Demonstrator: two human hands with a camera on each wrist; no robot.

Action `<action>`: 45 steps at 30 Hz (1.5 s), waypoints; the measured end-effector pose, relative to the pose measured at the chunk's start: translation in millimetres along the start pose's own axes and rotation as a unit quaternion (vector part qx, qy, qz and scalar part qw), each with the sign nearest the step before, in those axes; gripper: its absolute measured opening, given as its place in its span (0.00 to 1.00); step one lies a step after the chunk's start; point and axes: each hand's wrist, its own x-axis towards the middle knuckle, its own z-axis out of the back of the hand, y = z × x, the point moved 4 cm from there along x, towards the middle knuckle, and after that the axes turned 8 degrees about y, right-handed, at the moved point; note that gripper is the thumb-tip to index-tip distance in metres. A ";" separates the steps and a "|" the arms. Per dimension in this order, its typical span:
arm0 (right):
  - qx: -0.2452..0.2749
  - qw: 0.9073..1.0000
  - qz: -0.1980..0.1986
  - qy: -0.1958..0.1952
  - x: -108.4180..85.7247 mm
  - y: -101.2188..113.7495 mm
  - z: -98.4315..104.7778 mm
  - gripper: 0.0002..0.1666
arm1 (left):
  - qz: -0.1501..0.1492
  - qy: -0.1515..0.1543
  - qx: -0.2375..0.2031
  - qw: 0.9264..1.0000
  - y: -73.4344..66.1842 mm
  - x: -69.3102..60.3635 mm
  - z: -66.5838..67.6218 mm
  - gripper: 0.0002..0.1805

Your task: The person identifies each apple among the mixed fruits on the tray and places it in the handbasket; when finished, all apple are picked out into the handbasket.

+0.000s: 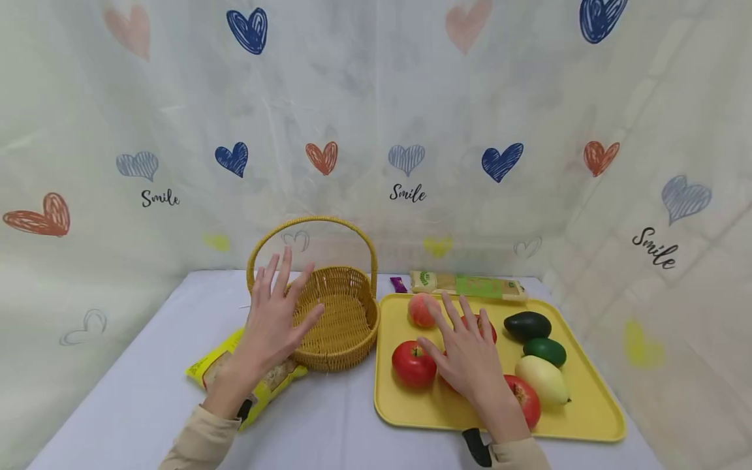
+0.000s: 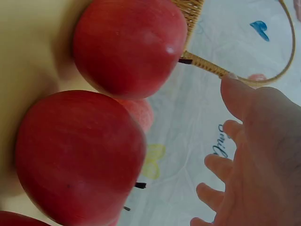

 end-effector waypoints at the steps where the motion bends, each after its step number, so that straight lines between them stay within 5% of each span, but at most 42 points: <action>1: 0.001 1.000 0.000 0.001 -0.7 -0.1 -2.2 0.45 | 0.003 -0.011 -0.007 1.000 3.5 -0.7 2.8 0.39; 8: -0.001 1.000 0.016 0.002 0.3 -1.2 -15.0 0.44 | 0.051 -0.072 -0.113 0.990 42.3 -1.0 12.0 0.46; 11: 0.000 1.000 0.014 0.006 1.2 -2.1 -19.0 0.45 | 0.087 -0.060 -0.178 0.978 58.1 -2.3 8.1 0.50; 18: -0.008 1.000 0.014 0.011 1.6 -1.4 -26.3 0.46 | 0.151 -0.008 -0.313 0.938 77.6 -6.3 -7.3 0.53; 22: -0.001 1.000 0.018 0.011 2.5 0.2 -28.3 0.45 | 0.158 0.008 -0.339 0.927 81.3 -7.1 -12.1 0.52; 35: 0.061 0.995 0.080 0.026 8.7 25.3 -32.9 0.42 | 0.147 0.019 -0.337 0.930 86.3 -3.2 -15.0 0.48; 45: 0.058 0.990 0.123 0.046 6.8 36.0 -41.7 0.47 | 0.143 0.032 -0.338 0.930 87.8 -4.3 -14.1 0.48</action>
